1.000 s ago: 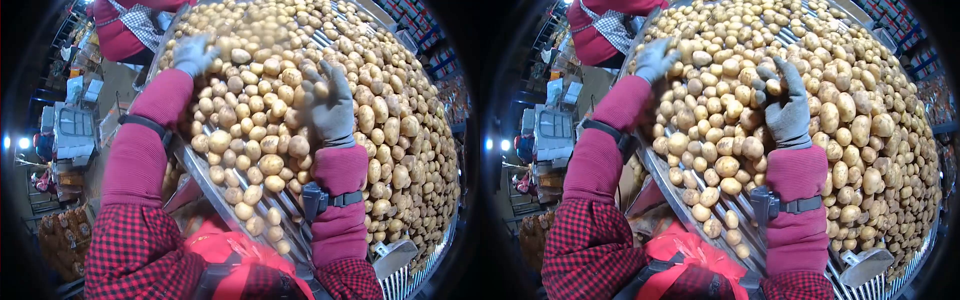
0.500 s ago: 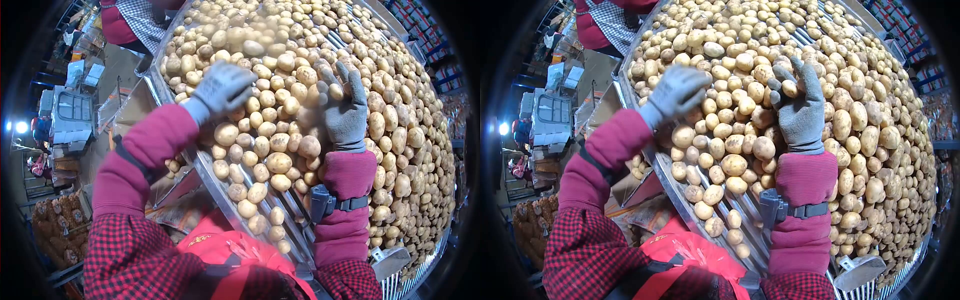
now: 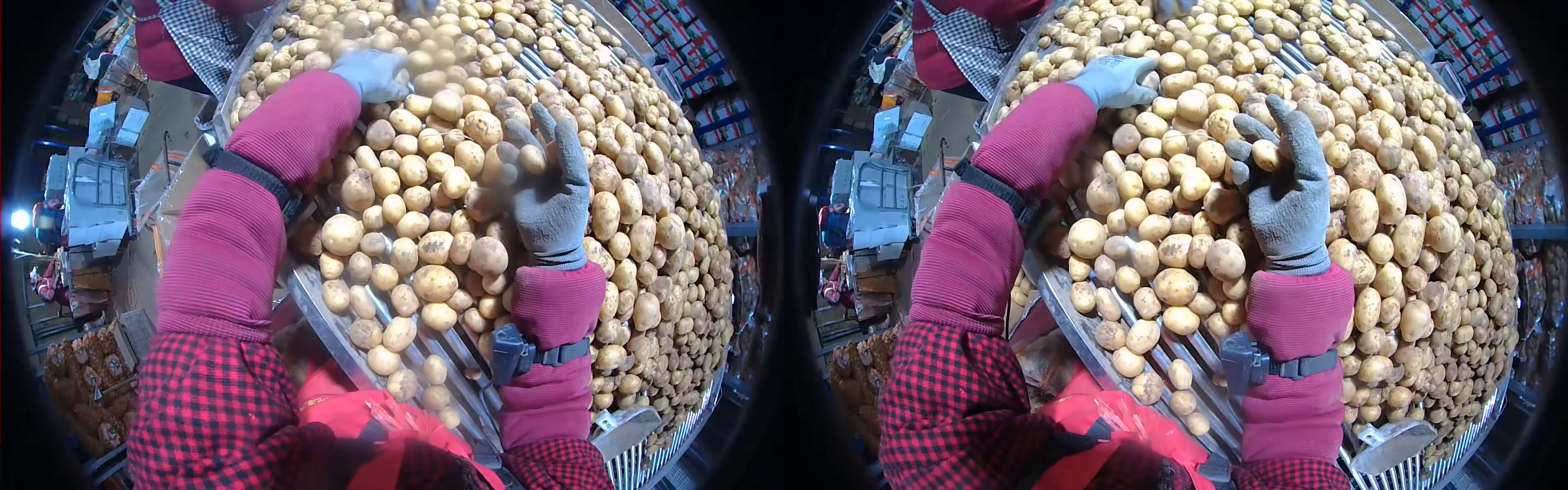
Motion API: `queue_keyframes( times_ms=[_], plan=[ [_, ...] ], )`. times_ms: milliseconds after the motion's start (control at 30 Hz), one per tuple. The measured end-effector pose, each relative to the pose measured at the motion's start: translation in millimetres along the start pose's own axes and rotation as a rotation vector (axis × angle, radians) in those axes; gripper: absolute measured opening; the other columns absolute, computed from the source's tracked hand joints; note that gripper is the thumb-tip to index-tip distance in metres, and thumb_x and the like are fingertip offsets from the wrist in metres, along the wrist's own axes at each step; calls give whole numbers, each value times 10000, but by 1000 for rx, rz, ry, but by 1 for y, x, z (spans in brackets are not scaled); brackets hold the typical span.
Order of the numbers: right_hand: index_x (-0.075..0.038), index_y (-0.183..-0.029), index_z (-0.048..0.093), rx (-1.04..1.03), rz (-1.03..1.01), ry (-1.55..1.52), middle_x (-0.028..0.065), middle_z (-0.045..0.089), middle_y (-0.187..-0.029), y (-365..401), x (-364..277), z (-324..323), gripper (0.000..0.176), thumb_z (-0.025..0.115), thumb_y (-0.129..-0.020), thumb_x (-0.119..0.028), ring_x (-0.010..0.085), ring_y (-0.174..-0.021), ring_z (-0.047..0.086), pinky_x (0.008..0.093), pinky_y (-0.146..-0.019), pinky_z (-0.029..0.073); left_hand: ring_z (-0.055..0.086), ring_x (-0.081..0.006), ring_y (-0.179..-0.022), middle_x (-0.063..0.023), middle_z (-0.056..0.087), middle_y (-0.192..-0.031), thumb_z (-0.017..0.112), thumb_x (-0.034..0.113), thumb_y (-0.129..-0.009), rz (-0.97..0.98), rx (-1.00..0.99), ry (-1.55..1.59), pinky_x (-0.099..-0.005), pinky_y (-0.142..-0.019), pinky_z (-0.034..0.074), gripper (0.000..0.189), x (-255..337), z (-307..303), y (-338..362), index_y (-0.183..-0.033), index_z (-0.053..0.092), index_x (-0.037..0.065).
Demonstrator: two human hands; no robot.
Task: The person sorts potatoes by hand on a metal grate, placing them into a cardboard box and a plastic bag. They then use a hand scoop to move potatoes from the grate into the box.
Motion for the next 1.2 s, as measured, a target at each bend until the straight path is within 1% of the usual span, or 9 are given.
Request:
queue_keyframes(
  times_ms=[233, 433, 600, 667, 700, 733, 900, 1067, 1200],
  plan=[
    [-89, -1540, 462, -70, -204, 472, 130, 516, -1540, 1, -9, 5, 687, 560, -923, 195, 271, -1286, 628, 308, -936, 595, 687, -350, -1175, -173, 720, -1263, 663, 554, -889, -173, 48, 329, -496, -1010, 516, 586, 6, -4, 28, -1393, 620, 260],
    [-106, -1574, 373, -77, -217, 576, 208, 425, -1619, -4, -1, -5, 735, 545, -927, 196, 355, -1411, 531, 441, -1112, 509, 677, -384, -1165, -209, 701, -1260, 689, 252, -867, 157, 597, 955, -457, -1006, 533, 593, 23, -73, 208, -1444, 576, 172],
    [-102, -1578, 376, -183, -289, 546, 160, 419, -1640, -14, 9, -37, 653, 564, -988, 106, 301, -1387, 540, 400, -1091, 516, 592, -187, -1257, -126, 579, -1415, 727, 45, -899, -276, 717, 1599, -333, -1093, 484, 741, -6, -52, 408, -1564, 406, -15],
    [-100, -1550, 425, -45, 13, 135, 125, 426, -1643, -21, 20, -53, 502, 532, -1063, -44, 290, -1387, 532, 384, -1053, 539, 583, -187, -1269, -127, 573, -1418, 718, 52, -911, -527, 727, 1772, -334, -1077, 496, 744, -12, -6, 478, -1575, 388, -10],
    [-111, -1527, 475, -249, 289, -353, 99, 431, -1643, -33, 35, -74, 421, 475, -1112, -176, 289, -1398, 512, 381, -1021, 557, 614, -184, -1212, -122, 585, -1394, 705, 60, -926, -672, 740, 1738, -326, -1019, 528, 727, -14, 20, 512, -1576, 387, -1],
    [-120, -1522, 501, 34, 282, -260, 90, 435, -1642, -33, 30, -75, 422, 486, -1111, -215, 299, -1395, 502, 413, -995, 571, 644, -182, -1156, -117, 597, -1370, 693, 68, -941, -814, 744, 1702, -319, -960, 561, 710, -17, 44, 543, -1578, 385, 8],
    [-131, -1541, 479, -22, 362, -287, 77, 444, -1638, -39, 33, -83, 451, 512, -1103, -236, 322, -1383, 508, 414, -973, 571, 677, -163, -831, -71, 646, -1180, 668, 66, -964, -1174, 1047, 1709, -295, -706, 576, 575, -75, 92, 627, -1508, 481, 60],
    [-103, -1436, 591, -18, -18, 278, 66, 644, -1415, -26, 28, -59, 378, 579, -1074, -210, 220, -1095, 651, 328, -851, 576, 661, -234, -1030, -108, 676, -1160, 698, 93, -959, -1205, 1031, 839, -373, -910, 554, 635, -229, 94, 649, -1538, 447, 19],
    [-133, -1424, 611, 201, 137, -113, 58, 656, -1382, -10, 23, -29, 411, 655, -1037, -266, 212, -1091, 642, 321, -851, 575, 638, -326, -1130, -172, 650, -1209, 727, 197, -919, -628, 900, 405, -430, -987, 509, 650, -131, 0, 537, -1502, 503, 16]
  ],
)
Point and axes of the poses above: each hand's wrist, its own y-axis away from the middle knuckle, its own z-axis out of the palm, x = y × z, the point moved 7 cm from there along -y, towards the middle knuckle
